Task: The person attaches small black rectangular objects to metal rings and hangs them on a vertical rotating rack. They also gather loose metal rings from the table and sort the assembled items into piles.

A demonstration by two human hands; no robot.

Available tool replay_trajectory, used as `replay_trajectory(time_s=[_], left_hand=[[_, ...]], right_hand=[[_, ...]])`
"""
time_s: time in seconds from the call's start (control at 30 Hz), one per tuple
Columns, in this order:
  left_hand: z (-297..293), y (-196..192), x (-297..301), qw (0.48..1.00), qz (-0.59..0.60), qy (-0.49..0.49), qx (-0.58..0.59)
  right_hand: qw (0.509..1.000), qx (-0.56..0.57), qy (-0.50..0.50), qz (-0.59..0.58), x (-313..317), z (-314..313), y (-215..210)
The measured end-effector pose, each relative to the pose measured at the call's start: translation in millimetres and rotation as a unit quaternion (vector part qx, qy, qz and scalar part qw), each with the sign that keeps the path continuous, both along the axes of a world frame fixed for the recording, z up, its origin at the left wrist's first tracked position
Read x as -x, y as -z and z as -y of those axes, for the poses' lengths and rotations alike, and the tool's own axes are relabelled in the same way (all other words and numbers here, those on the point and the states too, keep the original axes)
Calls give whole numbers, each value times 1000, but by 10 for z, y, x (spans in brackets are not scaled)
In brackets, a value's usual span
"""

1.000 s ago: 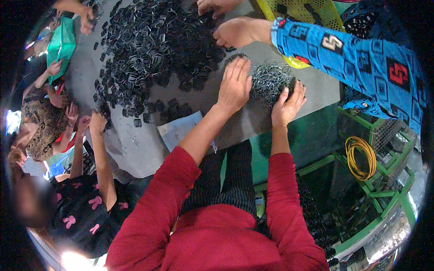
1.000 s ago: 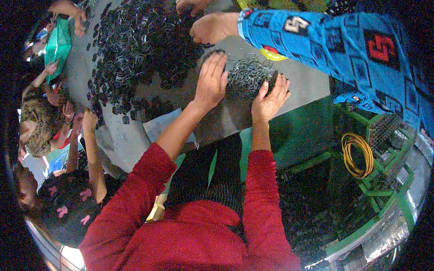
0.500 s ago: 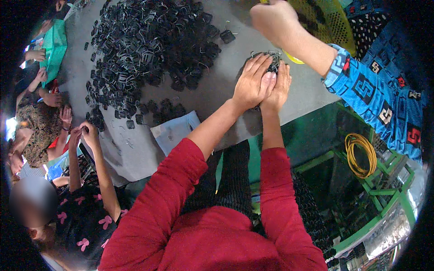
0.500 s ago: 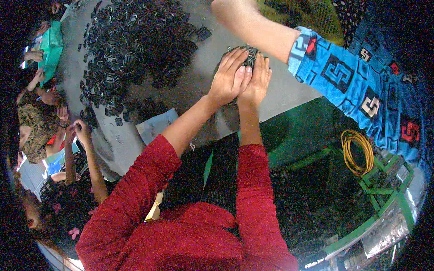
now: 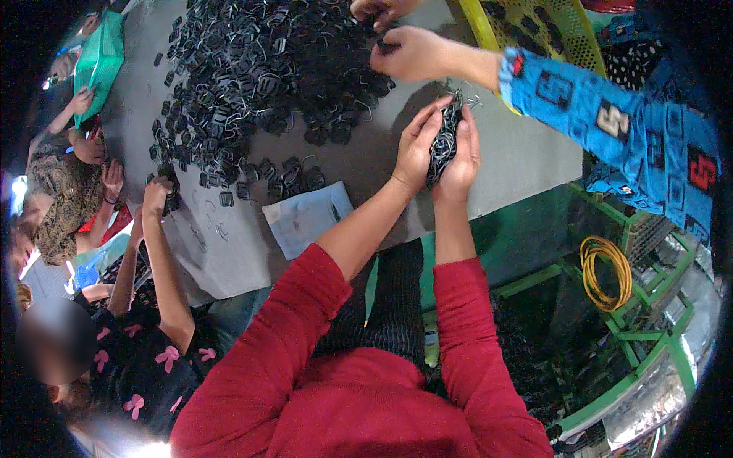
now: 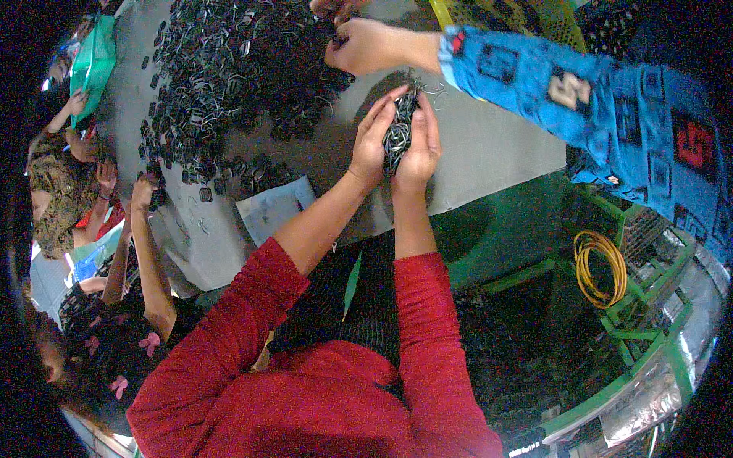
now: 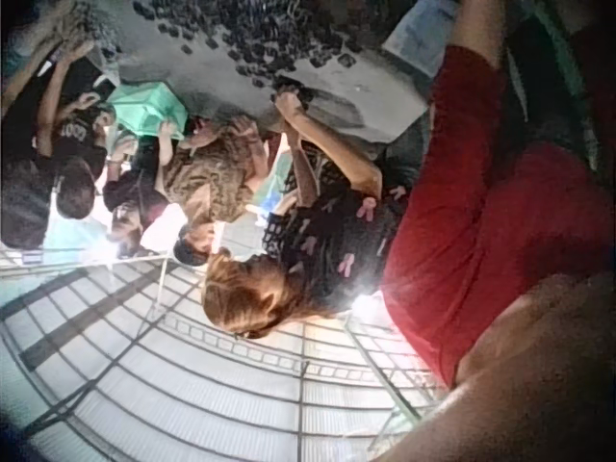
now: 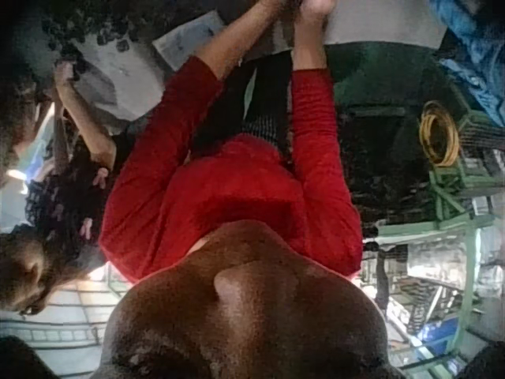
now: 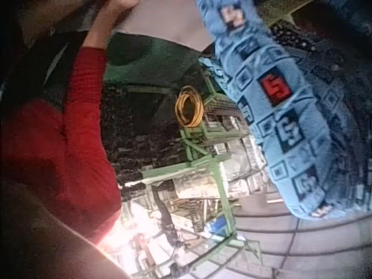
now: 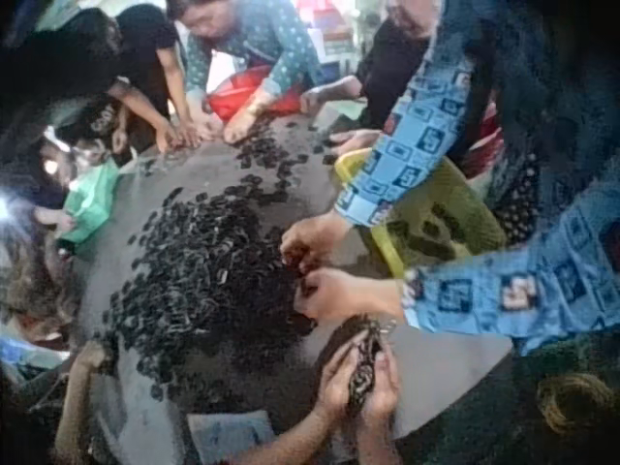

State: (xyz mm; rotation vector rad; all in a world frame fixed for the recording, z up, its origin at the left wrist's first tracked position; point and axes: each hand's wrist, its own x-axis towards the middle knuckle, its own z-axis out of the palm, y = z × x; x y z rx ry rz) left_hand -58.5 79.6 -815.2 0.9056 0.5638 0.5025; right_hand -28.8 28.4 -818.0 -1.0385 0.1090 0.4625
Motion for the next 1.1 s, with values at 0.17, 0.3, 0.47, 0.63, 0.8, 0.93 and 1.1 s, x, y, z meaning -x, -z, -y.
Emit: replay_trajectory(time_s=[0.17, 0.3, 0.47, 0.63, 0.8, 0.93, 1.1], left_hand=[[51, -191, 157, 1000, 13, -11, 21], [62, -438, 321, 999, 32, -32, -19], [-62, -830, 612, 993, 44, -104, -32], [-215, -1265, 882, 973, 73, -201, -90], [-340, -1732, 995, 957, 84, -266, -77], [-651, -1891, 1245, 936, 60, -325, -119], [-892, -1858, 1598, 904, 49, -402, -140]], right_hand=[[1000, 20, -15, 2, 146, 30, -305], [998, 47, -33, 38, 258, 37, -458], [993, 21, -111, 29, 510, -140, -947], [952, -32, -272, 135, 660, -367, -1368], [935, -55, -340, 83, 557, -650, -1425], [932, -25, -358, 41, 895, -925, -1820], [862, -141, -486, -37, 1219, -1208, -1818]])
